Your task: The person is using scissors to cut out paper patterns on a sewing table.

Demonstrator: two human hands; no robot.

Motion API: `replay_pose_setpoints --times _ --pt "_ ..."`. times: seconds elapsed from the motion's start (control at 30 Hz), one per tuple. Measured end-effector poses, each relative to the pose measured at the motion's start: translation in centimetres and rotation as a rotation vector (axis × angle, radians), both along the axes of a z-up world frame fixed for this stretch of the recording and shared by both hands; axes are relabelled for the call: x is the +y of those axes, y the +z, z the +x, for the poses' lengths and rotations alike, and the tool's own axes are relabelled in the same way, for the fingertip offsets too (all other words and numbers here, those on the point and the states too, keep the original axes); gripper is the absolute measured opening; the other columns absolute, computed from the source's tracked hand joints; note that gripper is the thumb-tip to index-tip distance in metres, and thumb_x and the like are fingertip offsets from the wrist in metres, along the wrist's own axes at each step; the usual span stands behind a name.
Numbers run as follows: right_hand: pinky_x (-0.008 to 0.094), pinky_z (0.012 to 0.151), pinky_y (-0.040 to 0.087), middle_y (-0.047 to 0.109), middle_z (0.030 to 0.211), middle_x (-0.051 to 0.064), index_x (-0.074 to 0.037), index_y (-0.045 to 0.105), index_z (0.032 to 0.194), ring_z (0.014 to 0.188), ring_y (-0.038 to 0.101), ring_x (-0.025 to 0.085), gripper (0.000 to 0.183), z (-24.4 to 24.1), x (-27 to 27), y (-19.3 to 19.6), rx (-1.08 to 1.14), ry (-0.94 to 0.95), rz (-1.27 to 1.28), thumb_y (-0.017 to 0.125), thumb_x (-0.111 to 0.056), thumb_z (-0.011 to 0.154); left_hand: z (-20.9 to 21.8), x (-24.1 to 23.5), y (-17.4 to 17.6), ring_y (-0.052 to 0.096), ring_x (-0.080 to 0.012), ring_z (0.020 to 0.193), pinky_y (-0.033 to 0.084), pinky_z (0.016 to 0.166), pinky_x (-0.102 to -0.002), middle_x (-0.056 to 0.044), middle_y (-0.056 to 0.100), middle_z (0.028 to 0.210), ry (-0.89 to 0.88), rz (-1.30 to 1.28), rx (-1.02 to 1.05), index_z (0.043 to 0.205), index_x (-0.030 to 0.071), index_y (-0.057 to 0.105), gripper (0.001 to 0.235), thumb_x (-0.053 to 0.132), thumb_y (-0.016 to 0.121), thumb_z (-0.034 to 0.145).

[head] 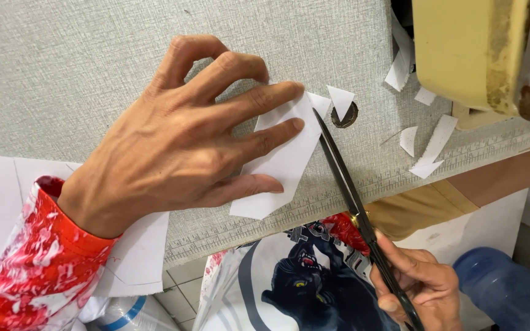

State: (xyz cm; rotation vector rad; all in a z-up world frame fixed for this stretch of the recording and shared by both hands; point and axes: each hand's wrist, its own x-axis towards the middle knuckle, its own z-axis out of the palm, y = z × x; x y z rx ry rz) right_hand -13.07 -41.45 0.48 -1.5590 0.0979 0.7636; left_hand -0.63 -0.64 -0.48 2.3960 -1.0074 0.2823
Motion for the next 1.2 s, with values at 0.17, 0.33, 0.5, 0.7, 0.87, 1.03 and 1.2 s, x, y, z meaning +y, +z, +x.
replay_pose_setpoints --times 0.17,0.33,0.5,0.7,0.87,1.03,1.2 --pt "0.015 0.034 0.034 0.051 0.061 0.006 0.005 0.052 0.143 0.046 0.042 0.008 0.081 0.2 0.7 0.0 -0.042 -0.016 0.048 0.089 -0.014 0.074 0.0 0.0 0.0 0.062 -0.0323 0.115 0.041 0.102 -0.049 -0.012 0.070 0.133 0.003 -0.003 0.003 0.123 0.008 0.075 0.059 0.051 0.036 0.113" --pt "0.015 0.040 0.039 0.053 0.061 0.001 0.003 0.054 0.142 0.049 0.049 0.007 0.082 0.7 1.4 -0.4 -0.117 0.009 -0.008 0.089 -0.030 0.076 0.0 0.1 0.0 0.062 -0.0332 0.115 0.042 0.102 -0.049 -0.012 0.071 0.134 -0.002 0.003 0.001 0.125 0.009 0.076 0.058 0.052 0.039 0.113" --pt "0.016 0.041 0.041 0.055 0.063 -0.002 0.001 0.055 0.142 0.048 0.049 0.006 0.079 1.0 2.6 -0.4 -0.118 -0.023 0.036 0.088 -0.037 0.081 0.0 0.1 -0.1 0.061 -0.0328 0.114 0.042 0.100 -0.049 -0.012 0.069 0.134 0.000 -0.013 0.012 0.123 0.009 0.074 0.057 0.051 0.036 0.113" --pt "0.016 0.030 0.035 0.051 0.063 0.009 0.004 0.050 0.146 0.042 0.039 0.009 0.084 0.6 1.2 -0.7 0.035 -0.048 0.159 0.091 -0.010 0.074 0.0 0.1 -0.2 0.061 -0.0332 0.115 0.042 0.101 -0.049 -0.013 0.070 0.134 -0.007 -0.024 0.011 0.123 0.008 0.074 0.059 0.050 0.034 0.113" --pt "0.016 0.029 0.031 0.050 0.062 0.010 0.003 0.051 0.146 0.040 0.039 0.009 0.088 0.2 0.9 -0.8 -0.017 0.006 0.008 0.085 0.009 0.065 0.0 0.2 -0.1 0.061 -0.0340 0.115 0.042 0.100 -0.050 -0.013 0.069 0.134 -0.007 -0.035 0.027 0.122 0.008 0.074 0.058 0.050 0.035 0.113" --pt "0.014 0.030 0.031 0.051 0.062 0.007 0.002 0.052 0.145 0.040 0.036 0.006 0.082 0.6 1.4 -0.6 -0.043 -0.012 0.052 0.089 -0.012 0.072 0.0 0.1 -0.2 0.061 -0.0342 0.114 0.042 0.099 -0.049 -0.013 0.069 0.134 -0.008 -0.040 0.022 0.122 0.008 0.074 0.059 0.050 0.034 0.112" --pt "0.013 0.036 0.038 0.056 0.061 0.002 0.001 0.056 0.141 0.047 0.047 0.007 0.080 1.2 2.7 -0.4 -0.089 -0.049 0.034 0.091 -0.021 0.072 0.0 0.1 -0.1 0.061 -0.0338 0.114 0.042 0.099 -0.049 -0.012 0.069 0.134 -0.012 -0.036 0.021 0.122 0.008 0.074 0.059 0.050 0.034 0.112"
